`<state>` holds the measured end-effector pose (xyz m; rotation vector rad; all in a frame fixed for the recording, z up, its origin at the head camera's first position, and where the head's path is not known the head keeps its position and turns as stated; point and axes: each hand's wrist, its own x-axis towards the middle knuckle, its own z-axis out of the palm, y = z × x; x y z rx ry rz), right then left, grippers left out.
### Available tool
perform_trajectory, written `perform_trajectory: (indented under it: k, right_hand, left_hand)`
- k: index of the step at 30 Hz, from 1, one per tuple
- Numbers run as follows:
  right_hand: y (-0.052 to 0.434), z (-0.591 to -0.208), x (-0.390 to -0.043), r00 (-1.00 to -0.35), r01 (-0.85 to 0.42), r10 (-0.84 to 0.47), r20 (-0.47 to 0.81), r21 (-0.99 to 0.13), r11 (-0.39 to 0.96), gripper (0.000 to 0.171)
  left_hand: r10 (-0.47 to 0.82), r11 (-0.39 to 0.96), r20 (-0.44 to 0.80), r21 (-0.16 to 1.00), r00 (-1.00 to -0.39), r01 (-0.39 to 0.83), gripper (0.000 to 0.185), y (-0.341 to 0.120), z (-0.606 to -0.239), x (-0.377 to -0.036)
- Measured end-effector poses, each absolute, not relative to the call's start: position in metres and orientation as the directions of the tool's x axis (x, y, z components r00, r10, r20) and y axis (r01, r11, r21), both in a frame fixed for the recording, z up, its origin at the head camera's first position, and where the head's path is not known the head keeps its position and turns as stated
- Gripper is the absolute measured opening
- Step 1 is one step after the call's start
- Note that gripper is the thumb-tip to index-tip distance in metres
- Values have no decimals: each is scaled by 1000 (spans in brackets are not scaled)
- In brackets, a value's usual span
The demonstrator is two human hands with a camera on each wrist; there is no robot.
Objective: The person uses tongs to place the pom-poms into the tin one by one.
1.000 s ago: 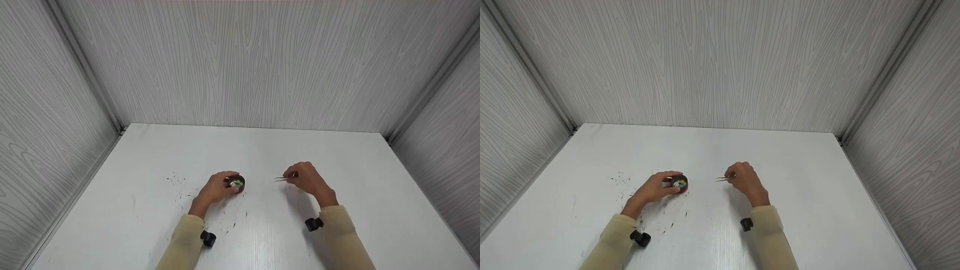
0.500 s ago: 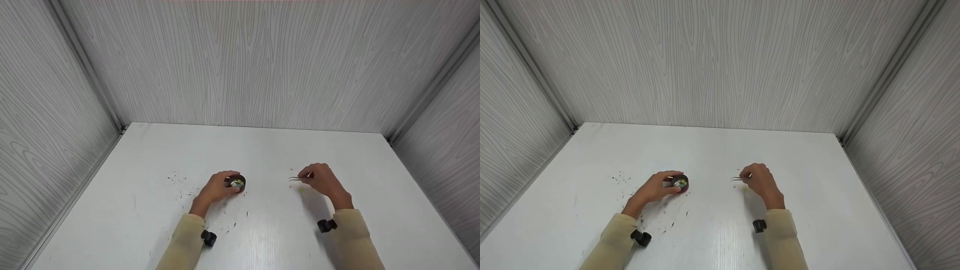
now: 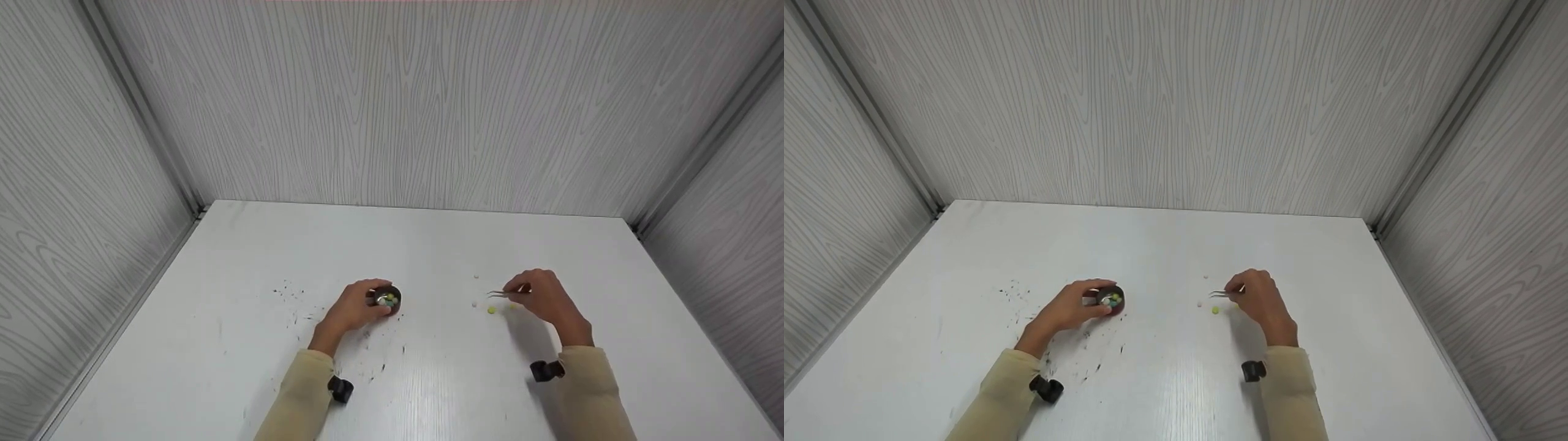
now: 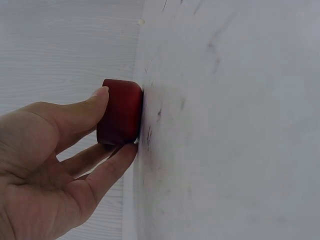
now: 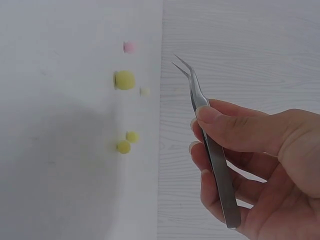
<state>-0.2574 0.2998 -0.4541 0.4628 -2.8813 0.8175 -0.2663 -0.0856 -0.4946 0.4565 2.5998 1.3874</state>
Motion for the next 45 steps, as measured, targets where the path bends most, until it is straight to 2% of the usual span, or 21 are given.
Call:
perform_trajectory:
  k: [13, 27, 36, 45]
  right_hand:
    - [304, -455, -256, -965, -261, -223, 136, -514, 817, 17]
    - [307, -459, -257, -966, -252, -237, 99, -535, 807, 17]
    - [310, -463, -259, -975, -199, -222, 24, -540, 817, 15]
    - [315, -467, -260, -977, -178, -213, 1, -553, 814, 15]
  left_hand:
    - [341, 529, 14, 824, -940, 204, 49, -85, -493, -265]
    - [358, 493, 10, 847, -934, 198, 49, -86, -494, -265]
    - [364, 504, 17, 837, -931, 212, 49, -86, -494, -266]
    - [365, 521, 19, 825, -931, 221, 49, -86, -495, -268]
